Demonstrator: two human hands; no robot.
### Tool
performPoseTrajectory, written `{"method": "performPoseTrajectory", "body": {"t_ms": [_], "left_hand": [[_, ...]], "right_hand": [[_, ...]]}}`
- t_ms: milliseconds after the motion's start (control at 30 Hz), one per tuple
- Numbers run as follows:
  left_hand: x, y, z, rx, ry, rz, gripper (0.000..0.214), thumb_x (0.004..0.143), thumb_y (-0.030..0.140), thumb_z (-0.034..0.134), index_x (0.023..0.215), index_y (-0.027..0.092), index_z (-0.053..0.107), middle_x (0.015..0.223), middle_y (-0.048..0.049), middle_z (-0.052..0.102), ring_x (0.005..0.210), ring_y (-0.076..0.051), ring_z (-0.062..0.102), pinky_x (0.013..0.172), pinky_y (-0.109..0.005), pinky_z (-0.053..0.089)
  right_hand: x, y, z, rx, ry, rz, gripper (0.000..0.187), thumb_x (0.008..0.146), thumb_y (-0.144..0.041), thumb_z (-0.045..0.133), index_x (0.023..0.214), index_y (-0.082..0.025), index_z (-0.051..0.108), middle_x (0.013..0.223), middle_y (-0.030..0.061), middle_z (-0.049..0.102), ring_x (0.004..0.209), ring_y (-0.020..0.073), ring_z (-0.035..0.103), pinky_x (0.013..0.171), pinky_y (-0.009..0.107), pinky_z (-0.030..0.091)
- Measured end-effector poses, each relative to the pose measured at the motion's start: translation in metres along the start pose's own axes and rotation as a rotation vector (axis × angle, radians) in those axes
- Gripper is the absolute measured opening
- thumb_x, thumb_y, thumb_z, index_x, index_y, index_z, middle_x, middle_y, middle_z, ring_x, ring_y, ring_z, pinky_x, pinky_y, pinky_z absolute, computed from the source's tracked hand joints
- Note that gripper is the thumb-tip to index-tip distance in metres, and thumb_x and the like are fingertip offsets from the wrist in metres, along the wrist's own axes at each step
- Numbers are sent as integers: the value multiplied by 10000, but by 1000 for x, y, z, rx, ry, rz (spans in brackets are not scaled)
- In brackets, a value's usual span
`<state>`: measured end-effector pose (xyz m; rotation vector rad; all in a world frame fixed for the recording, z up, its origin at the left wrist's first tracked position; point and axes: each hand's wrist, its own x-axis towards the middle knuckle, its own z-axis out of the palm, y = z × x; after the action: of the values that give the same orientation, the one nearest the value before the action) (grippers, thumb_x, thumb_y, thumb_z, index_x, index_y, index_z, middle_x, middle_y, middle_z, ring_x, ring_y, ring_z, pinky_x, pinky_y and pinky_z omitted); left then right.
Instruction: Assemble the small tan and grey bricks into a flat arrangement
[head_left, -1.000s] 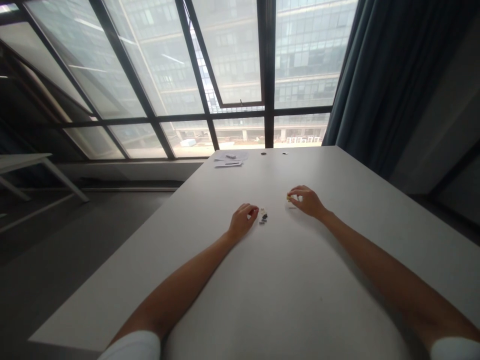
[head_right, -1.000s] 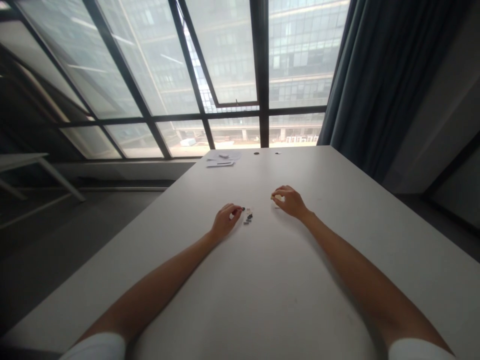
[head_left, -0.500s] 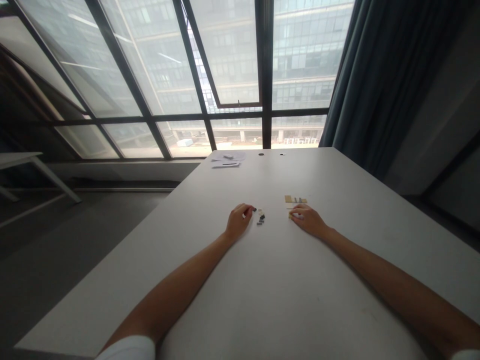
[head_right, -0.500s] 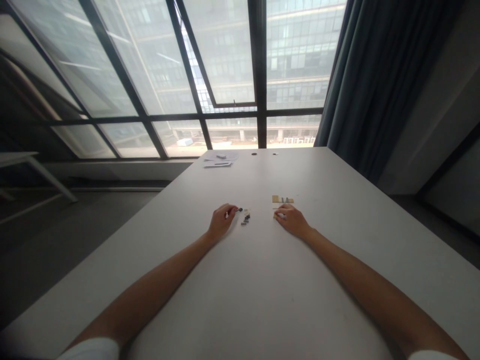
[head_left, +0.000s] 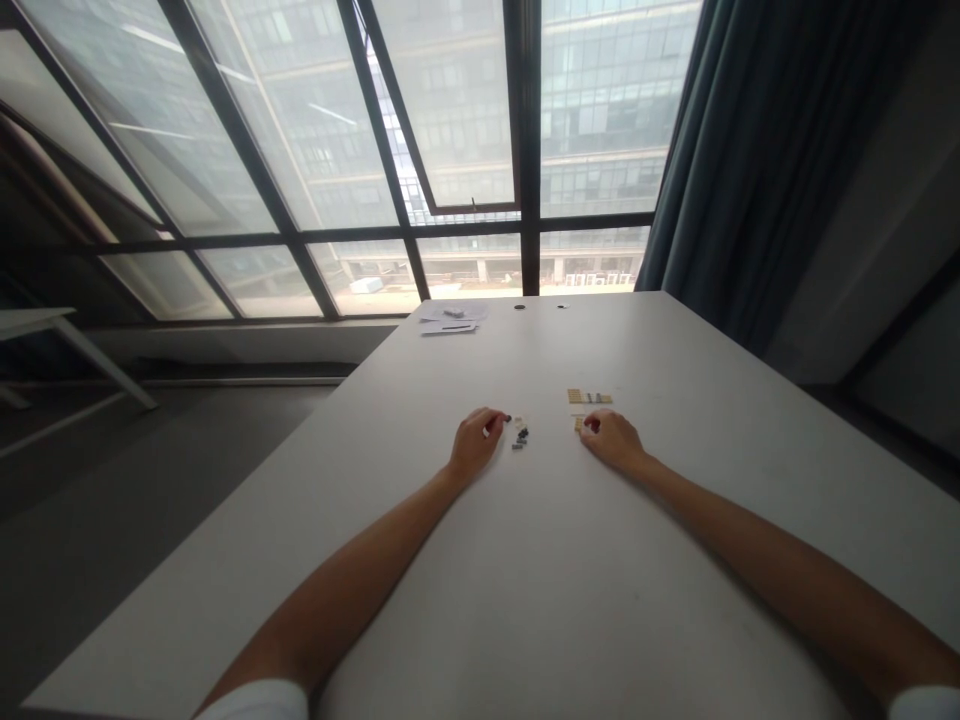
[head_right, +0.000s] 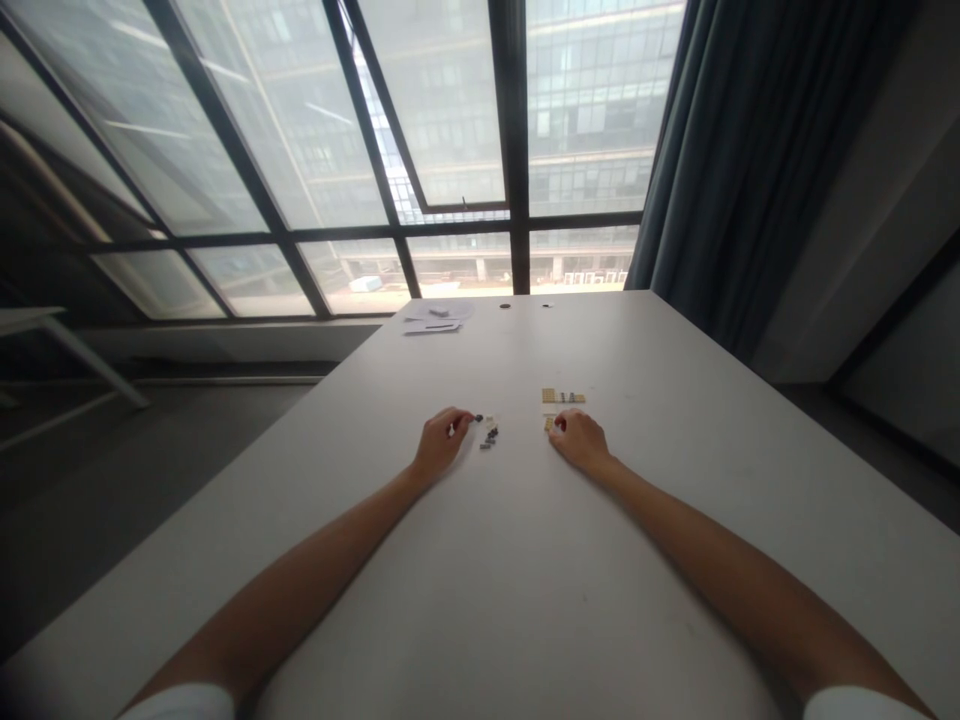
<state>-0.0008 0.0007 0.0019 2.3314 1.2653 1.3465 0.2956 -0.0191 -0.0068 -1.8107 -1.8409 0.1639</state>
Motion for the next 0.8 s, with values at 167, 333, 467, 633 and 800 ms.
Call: {"method": "performPoseTrajectory", "body": {"t_ms": [167, 333, 467, 633, 800], "left_hand": [[0, 0, 0, 2, 8, -4, 244, 974, 281, 514, 890, 185, 722, 751, -20, 649, 729, -156, 588, 718, -281, 471], [1, -3, 3, -13, 7, -28, 253, 970, 297, 514, 890, 188, 728, 763, -23, 667, 723, -153, 592, 701, -272, 465], [2, -6, 5, -47, 36, -87, 245, 952, 303, 528, 877, 183, 729, 773, -27, 692, 682, -148, 579, 660, -268, 456], [4, -7, 5, -77, 68, -133, 251, 935, 306, 521, 894, 176, 732, 821, -40, 729, 685, -151, 591, 640, -267, 450], [4, -6, 5, -77, 74, -153, 243, 926, 293, 524, 873, 178, 732, 803, -35, 728, 676, -151, 590, 623, -265, 434]], "right_hand": [[3, -1, 0, 20, -7, -13, 106, 796, -273, 670, 829, -203, 742, 840, 52, 728, 744, 201, 643, 617, 267, 403], [3, 0, 0, 21, -7, -10, 117, 801, -279, 666, 845, -210, 749, 844, 41, 728, 756, 198, 644, 619, 263, 407], [4, 2, 3, 30, 1, -17, 117, 808, -283, 665, 850, -212, 748, 861, 41, 726, 785, 204, 648, 640, 268, 420], [3, 4, 5, 29, 24, -14, 109, 809, -288, 676, 854, -220, 749, 860, 36, 724, 791, 205, 652, 654, 267, 434], [2, 5, 5, 27, 40, -37, 112, 816, -266, 662, 868, -214, 747, 872, 42, 726, 795, 202, 654, 646, 264, 431]]}}
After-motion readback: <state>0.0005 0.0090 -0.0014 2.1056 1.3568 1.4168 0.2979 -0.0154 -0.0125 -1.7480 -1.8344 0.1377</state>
